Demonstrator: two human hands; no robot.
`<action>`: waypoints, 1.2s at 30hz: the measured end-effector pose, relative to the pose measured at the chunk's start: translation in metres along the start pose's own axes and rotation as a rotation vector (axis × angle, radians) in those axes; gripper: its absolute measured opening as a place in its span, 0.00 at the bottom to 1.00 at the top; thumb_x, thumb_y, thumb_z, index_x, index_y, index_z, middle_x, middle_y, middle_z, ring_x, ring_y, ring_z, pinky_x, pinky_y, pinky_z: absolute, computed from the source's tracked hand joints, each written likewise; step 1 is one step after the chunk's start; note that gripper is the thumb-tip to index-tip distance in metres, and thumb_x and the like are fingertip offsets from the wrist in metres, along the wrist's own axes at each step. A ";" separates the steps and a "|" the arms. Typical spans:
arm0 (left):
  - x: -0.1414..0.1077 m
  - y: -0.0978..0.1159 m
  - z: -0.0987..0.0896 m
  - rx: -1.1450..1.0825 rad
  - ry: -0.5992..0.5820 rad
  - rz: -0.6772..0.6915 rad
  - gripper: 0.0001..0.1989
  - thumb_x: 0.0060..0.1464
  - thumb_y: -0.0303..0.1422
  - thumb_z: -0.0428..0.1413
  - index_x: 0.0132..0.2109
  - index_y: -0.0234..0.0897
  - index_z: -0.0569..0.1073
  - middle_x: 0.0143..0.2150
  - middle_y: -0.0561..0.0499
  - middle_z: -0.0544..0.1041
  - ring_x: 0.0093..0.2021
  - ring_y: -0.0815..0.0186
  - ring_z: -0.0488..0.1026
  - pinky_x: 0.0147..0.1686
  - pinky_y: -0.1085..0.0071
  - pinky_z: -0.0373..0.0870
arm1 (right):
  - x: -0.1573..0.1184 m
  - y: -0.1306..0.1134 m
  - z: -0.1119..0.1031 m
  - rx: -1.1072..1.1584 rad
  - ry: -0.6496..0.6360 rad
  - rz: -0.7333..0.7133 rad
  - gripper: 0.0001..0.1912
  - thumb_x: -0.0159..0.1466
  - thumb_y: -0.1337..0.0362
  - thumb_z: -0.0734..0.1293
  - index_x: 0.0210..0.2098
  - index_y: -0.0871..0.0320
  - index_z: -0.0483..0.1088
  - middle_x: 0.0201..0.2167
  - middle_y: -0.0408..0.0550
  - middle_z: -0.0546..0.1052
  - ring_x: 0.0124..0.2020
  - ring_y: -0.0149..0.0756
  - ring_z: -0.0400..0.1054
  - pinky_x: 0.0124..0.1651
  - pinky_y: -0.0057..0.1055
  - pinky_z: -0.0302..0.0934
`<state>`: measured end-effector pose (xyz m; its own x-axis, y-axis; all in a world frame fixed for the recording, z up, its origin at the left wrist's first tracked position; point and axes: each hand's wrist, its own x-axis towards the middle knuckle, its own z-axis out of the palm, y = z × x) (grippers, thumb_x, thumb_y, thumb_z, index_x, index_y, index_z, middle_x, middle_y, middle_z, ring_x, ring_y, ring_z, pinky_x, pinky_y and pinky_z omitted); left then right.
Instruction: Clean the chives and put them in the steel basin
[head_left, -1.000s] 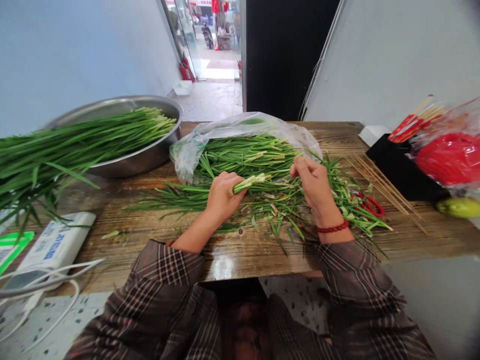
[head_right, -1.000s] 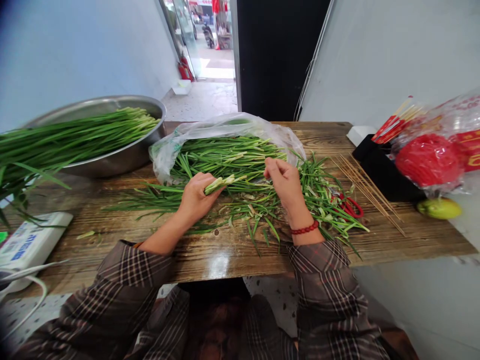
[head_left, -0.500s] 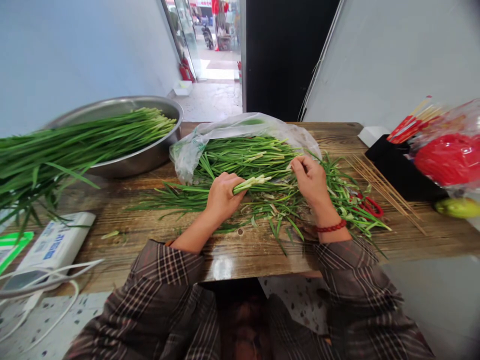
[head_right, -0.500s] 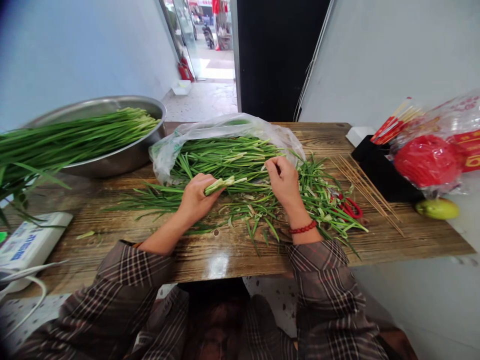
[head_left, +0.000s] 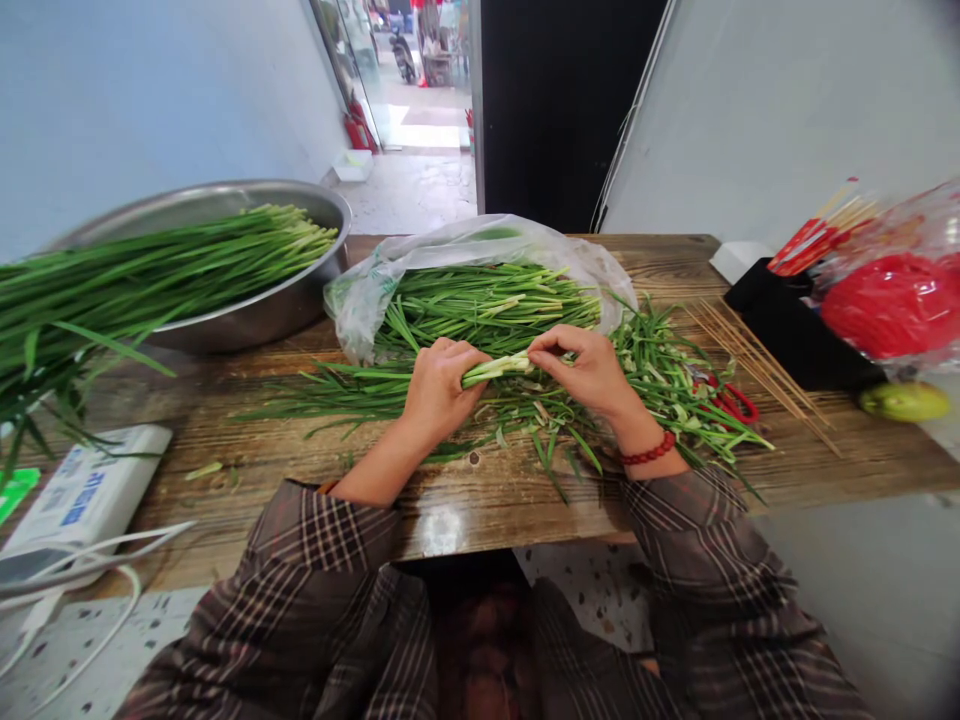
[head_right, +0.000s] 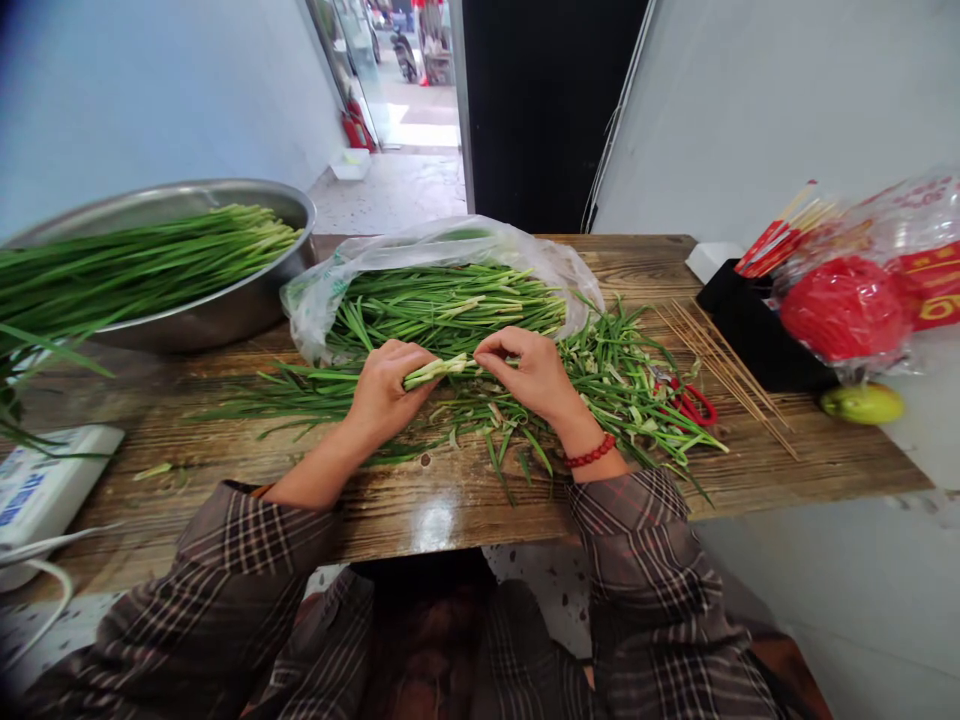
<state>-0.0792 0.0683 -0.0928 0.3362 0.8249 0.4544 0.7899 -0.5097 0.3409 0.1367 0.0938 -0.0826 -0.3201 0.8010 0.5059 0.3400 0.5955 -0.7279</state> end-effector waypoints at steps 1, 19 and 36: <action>0.000 0.001 0.000 -0.001 -0.019 0.005 0.07 0.58 0.33 0.55 0.39 0.40 0.78 0.35 0.49 0.79 0.38 0.61 0.70 0.40 0.64 0.61 | 0.000 0.000 0.000 0.025 -0.006 0.012 0.05 0.61 0.63 0.68 0.31 0.56 0.75 0.30 0.44 0.79 0.32 0.33 0.71 0.38 0.31 0.64; 0.001 0.003 -0.002 -0.287 0.294 -0.183 0.05 0.56 0.32 0.56 0.36 0.35 0.74 0.32 0.53 0.76 0.32 0.68 0.71 0.36 0.73 0.68 | -0.003 0.036 -0.020 -0.633 -0.189 0.059 0.07 0.63 0.61 0.67 0.34 0.54 0.77 0.39 0.50 0.77 0.43 0.44 0.66 0.48 0.41 0.57; 0.001 0.005 -0.004 -0.270 0.230 -0.125 0.10 0.61 0.36 0.53 0.39 0.36 0.77 0.39 0.48 0.79 0.43 0.63 0.74 0.46 0.66 0.68 | -0.001 0.002 -0.007 0.022 -0.027 0.015 0.10 0.64 0.58 0.64 0.35 0.55 0.75 0.34 0.46 0.79 0.37 0.36 0.71 0.43 0.34 0.64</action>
<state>-0.0770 0.0652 -0.0871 0.0973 0.8240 0.5581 0.6433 -0.4800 0.5965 0.1441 0.0951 -0.0810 -0.3389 0.8076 0.4827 0.3257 0.5821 -0.7451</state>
